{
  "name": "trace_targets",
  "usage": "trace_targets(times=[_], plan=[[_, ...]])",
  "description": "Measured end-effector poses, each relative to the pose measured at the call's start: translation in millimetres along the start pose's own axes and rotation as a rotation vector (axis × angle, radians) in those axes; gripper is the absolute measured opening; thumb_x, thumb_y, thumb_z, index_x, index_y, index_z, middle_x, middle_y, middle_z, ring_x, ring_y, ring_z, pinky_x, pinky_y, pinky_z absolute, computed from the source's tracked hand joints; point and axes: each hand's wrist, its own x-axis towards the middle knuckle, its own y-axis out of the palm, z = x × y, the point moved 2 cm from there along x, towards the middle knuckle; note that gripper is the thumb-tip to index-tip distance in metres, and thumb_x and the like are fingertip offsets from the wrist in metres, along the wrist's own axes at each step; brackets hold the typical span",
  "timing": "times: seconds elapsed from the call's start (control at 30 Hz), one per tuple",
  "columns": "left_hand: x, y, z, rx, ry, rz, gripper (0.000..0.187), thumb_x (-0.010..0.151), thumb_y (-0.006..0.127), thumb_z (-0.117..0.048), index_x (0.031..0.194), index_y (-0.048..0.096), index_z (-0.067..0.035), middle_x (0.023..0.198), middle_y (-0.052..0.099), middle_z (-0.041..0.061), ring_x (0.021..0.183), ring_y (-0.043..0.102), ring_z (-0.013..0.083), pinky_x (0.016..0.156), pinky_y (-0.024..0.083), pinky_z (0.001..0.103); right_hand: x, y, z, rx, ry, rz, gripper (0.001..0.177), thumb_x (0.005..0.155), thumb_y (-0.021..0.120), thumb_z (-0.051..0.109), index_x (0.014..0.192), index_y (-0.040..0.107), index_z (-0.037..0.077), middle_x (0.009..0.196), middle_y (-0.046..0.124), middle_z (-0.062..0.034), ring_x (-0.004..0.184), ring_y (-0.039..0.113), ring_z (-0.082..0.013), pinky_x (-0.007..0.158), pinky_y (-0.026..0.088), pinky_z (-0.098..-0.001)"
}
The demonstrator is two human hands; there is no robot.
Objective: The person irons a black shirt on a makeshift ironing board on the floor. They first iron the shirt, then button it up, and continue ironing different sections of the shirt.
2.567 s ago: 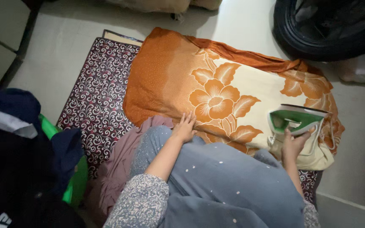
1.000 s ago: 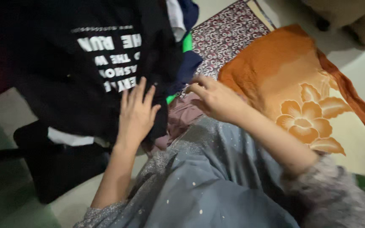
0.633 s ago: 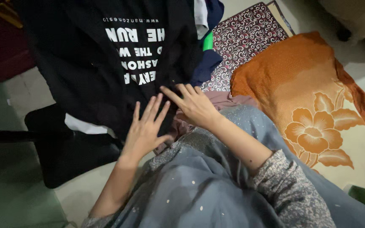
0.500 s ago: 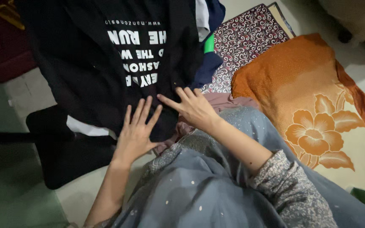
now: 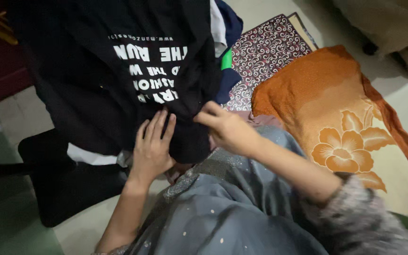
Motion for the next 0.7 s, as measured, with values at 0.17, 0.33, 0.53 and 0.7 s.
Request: trace_targets(times=[0.17,0.33,0.53,0.7], plan=[[12.0,-18.6,19.9,0.442,-0.009,-0.139,0.097,0.074,0.088,-0.030,0.154,0.035,-0.022,0.165,0.034,0.011,0.152,0.035,0.0336,0.121,0.027,0.058,-33.9,-110.4,15.9,-0.049,-0.029,-0.154,0.050,0.068,0.052,-0.014,0.115,0.062,0.000,0.108,0.062,-0.0154,0.112,0.065,-0.0352,0.098,0.052,-0.0411],[56.5,-30.6,38.8,0.116,-0.309,-0.405,0.108,0.095,0.081,-0.047,0.167,0.013,-0.003,0.171,0.022,0.027,0.156,0.029,0.0426,0.126,0.023,0.059,-101.7,-196.2,31.8,0.033,0.081,-0.340,0.018,0.093,0.057,-0.003,0.111,0.059,-0.003,0.107,0.062,-0.0101,0.098,0.060,-0.0187,0.087,0.047,-0.0313],[136.6,2.5,-60.3,-0.165,0.016,-0.465,0.094,0.094,0.076,-0.040,0.163,0.021,-0.008,0.168,0.025,0.026,0.151,0.033,0.0415,0.122,0.026,0.059,-208.6,-223.9,25.8,0.182,0.221,-0.464,0.017,0.099,0.062,0.014,0.107,0.064,-0.001,0.097,0.064,-0.0058,0.083,0.058,-0.0145,0.077,0.045,-0.0248],[221.1,38.2,-168.9,-0.344,0.339,-0.397,0.083,0.093,0.072,-0.034,0.159,0.027,-0.012,0.166,0.028,0.025,0.148,0.036,0.0406,0.119,0.029,0.060,-278.7,-197.6,-36.4,0.528,0.371,-0.448,0.015,0.093,0.058,0.002,0.108,0.062,-0.002,0.107,0.064,-0.0070,0.100,0.062,-0.0165,0.088,0.051,-0.0296]])
